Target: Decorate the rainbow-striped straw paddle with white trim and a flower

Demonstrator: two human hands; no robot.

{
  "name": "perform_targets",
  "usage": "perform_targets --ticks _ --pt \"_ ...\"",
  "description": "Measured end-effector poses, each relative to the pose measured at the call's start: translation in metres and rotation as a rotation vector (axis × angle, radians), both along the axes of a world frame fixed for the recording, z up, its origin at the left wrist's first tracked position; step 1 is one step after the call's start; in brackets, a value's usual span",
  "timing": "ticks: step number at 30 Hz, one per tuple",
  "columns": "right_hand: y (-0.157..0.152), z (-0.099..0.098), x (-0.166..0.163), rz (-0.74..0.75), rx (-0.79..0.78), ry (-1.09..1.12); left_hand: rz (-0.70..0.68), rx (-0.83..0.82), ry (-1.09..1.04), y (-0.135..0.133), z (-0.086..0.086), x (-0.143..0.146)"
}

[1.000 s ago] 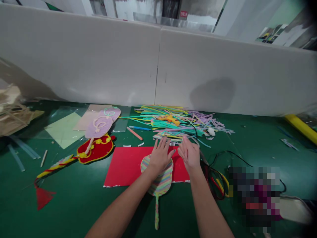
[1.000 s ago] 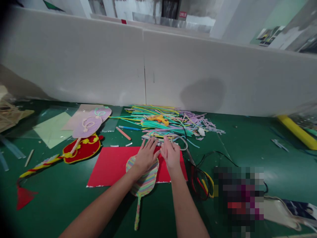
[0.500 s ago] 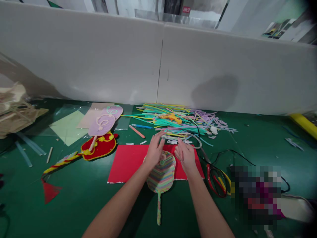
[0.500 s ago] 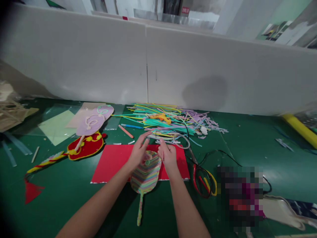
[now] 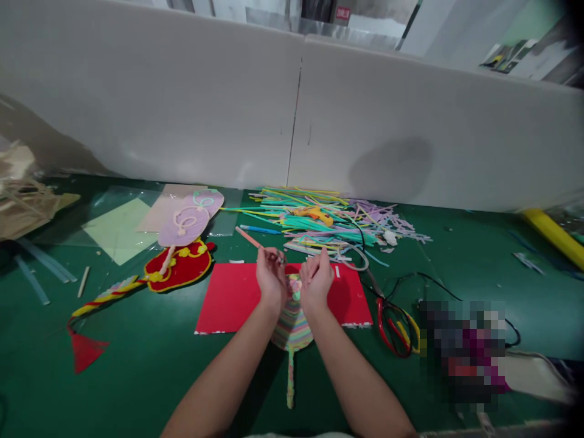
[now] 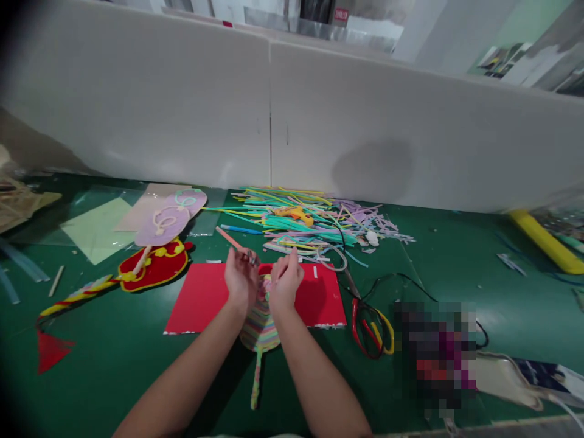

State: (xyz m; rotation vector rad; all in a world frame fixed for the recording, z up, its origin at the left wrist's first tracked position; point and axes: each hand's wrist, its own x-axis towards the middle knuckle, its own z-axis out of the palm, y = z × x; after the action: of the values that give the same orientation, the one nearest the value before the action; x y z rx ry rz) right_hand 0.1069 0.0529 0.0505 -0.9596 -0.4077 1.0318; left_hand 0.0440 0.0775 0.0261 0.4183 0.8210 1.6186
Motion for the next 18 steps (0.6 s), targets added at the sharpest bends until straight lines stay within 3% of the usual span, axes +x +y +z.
perform_targets --ticks 4,10,18 --pt "0.008 -0.016 -0.015 -0.085 0.002 0.007 0.062 -0.005 -0.023 0.003 -0.012 0.014" --pt "0.007 -0.040 -0.015 -0.065 -0.044 0.011 0.063 0.024 0.057 -0.006 -0.025 0.017" --pt "0.008 -0.049 -0.013 -0.023 -0.043 -0.071 0.026 0.044 0.151 -0.007 -0.031 0.022"
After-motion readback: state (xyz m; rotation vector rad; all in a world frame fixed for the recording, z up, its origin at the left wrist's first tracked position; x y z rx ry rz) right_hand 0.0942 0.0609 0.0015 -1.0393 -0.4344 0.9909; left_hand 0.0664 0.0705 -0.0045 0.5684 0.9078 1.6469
